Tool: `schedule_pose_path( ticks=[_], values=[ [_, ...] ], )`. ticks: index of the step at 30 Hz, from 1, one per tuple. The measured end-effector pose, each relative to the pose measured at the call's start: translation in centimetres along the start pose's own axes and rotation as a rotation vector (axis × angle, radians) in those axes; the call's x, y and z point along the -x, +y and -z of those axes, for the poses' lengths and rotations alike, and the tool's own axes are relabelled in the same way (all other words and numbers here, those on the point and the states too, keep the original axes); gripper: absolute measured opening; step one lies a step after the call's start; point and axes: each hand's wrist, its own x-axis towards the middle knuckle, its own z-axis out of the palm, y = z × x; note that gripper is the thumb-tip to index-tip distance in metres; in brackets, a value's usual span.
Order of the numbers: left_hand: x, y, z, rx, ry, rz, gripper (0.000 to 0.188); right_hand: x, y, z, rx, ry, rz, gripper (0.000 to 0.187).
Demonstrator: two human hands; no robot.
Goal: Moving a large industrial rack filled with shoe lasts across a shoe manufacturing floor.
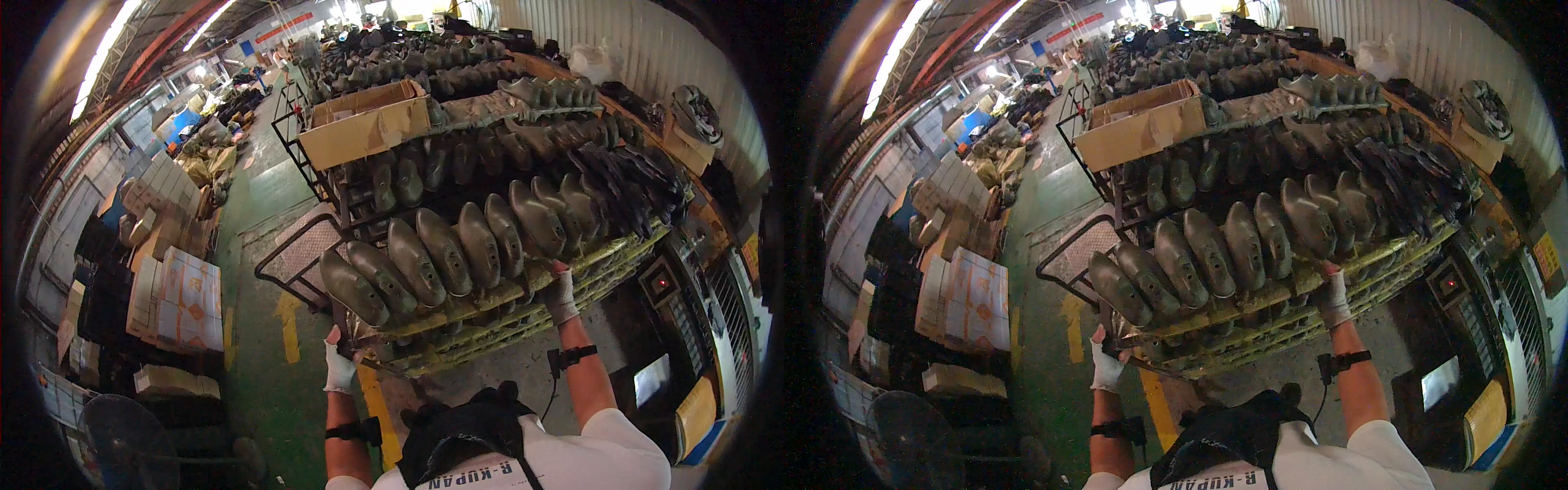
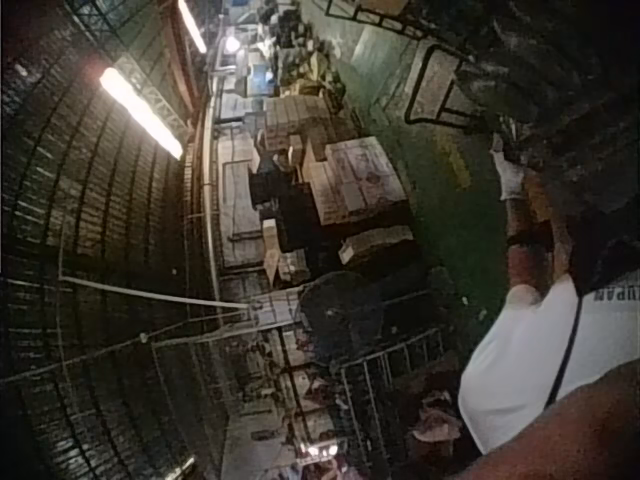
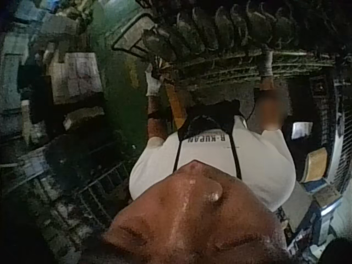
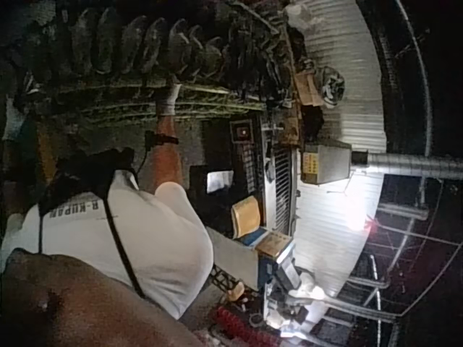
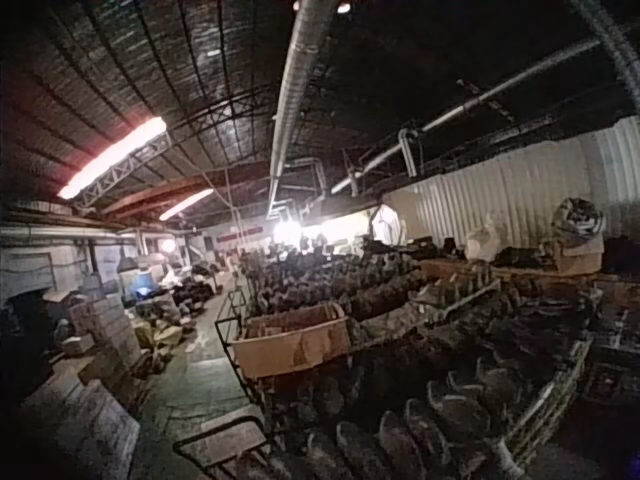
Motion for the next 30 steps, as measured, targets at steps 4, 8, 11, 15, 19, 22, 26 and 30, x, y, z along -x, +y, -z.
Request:
schedule_pose_path(
  ticks=[4, 8, 11, 15, 19, 22, 26, 30],
  values=[
    [0.3, 0.1, -0.4, -0.030, -0.047, -0.013, 0.036, 0.3, -0.7, -1.4, 0.043, -0.021, -0.011, 0.042],
    [0.7, 0.3, -1.7, 0.024, -0.011, -0.026, 0.037, 0.9, -0.9, -2.2, 0.091, -0.037, 0.056, 0.035],
    [0.5, 0.2, -1.3, 0.037, -0.035, -0.040, 0.039, 0.3, -0.5, -0.9, 0.337, -0.081, 0.151, 0.029],
    [-0.2, -0.2, -0.1, 0.014, -0.080, -0.038, 0.041, -2.0, 1.0, 4.9, 0.182, -0.126, 0.053, 0.047],
    [-0.4, -0.3, -0.1, 0.018, -0.088, -0.038, 0.041, -2.7, 2.3, 7.5, 0.076, -0.091, 0.074, 0.038],
    [0.1, -0.1, 0.0, 0.000, -0.037, -0.049, 0.040, -0.4, 0.5, 1.0, 0.207, 0.009, 0.031, 0.032],
    [-0.1, -0.2, -0.2, 0.029, -0.069, -0.022, 0.039, -1.4, 1.2, 4.2, 0.061, 0.033, 0.021, 0.040],
    [0.3, 0.0, 0.0, 0.060, -0.047, -0.045, 0.039, -1.0, 1.0, 1.5, 0.065, -0.049, 0.016, 0.050]
  ],
)
